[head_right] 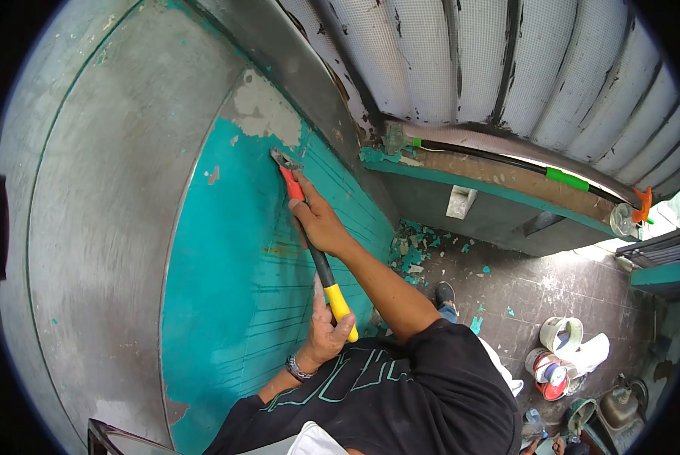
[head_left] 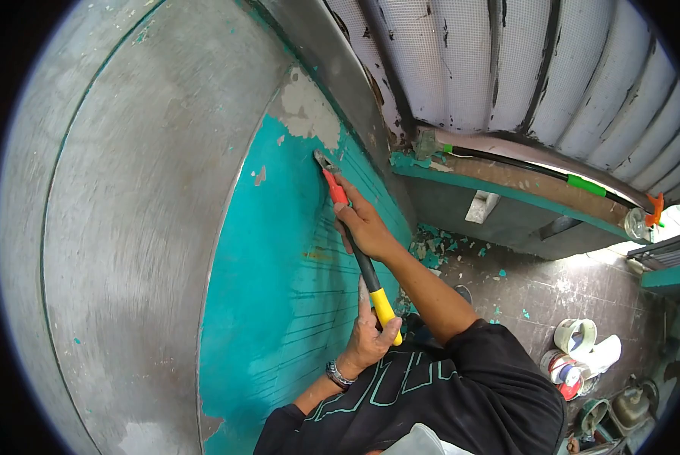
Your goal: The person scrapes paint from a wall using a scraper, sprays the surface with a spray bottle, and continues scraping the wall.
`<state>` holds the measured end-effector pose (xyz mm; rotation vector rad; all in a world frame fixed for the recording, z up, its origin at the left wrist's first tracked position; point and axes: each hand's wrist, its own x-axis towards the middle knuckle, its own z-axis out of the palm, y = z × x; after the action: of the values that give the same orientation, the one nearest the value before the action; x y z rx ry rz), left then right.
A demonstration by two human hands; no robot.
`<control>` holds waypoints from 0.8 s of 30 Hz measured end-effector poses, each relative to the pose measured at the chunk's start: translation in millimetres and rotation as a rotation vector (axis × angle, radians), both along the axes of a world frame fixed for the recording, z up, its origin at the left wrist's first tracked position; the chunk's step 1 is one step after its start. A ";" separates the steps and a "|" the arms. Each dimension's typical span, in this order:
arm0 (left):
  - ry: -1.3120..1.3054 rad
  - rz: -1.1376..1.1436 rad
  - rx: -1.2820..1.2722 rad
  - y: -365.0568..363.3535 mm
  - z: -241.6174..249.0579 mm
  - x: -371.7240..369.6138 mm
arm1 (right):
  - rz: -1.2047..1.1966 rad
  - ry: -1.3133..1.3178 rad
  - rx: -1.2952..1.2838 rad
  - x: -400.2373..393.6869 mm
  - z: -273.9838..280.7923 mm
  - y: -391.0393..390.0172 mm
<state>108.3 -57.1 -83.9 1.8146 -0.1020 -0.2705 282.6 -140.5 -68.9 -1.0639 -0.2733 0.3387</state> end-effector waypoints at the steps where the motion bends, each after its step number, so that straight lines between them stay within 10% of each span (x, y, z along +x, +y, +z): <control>1: 0.002 -0.002 -0.002 -1.8 -1.6 2.5 | 0.010 -0.016 -0.001 1.3 0.5 -1.5; 15: -0.341 -0.004 0.208 -8.6 -5.4 15.6 | 0.025 -0.027 0.040 7.6 -6.1 -3.9; 17: 0.151 -0.019 0.062 -5.4 18.8 15.9 | -0.017 0.055 0.033 15.1 -3.0 -7.3; 24: 0.164 0.052 0.205 47.1 -38.3 -10.2 | 0.056 0.082 -0.043 13.2 -16.2 -13.8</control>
<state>98.1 -10.0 -122.2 1.9870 0.0910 -0.4040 295.8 -154.3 -85.2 -1.0835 -0.2235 0.4395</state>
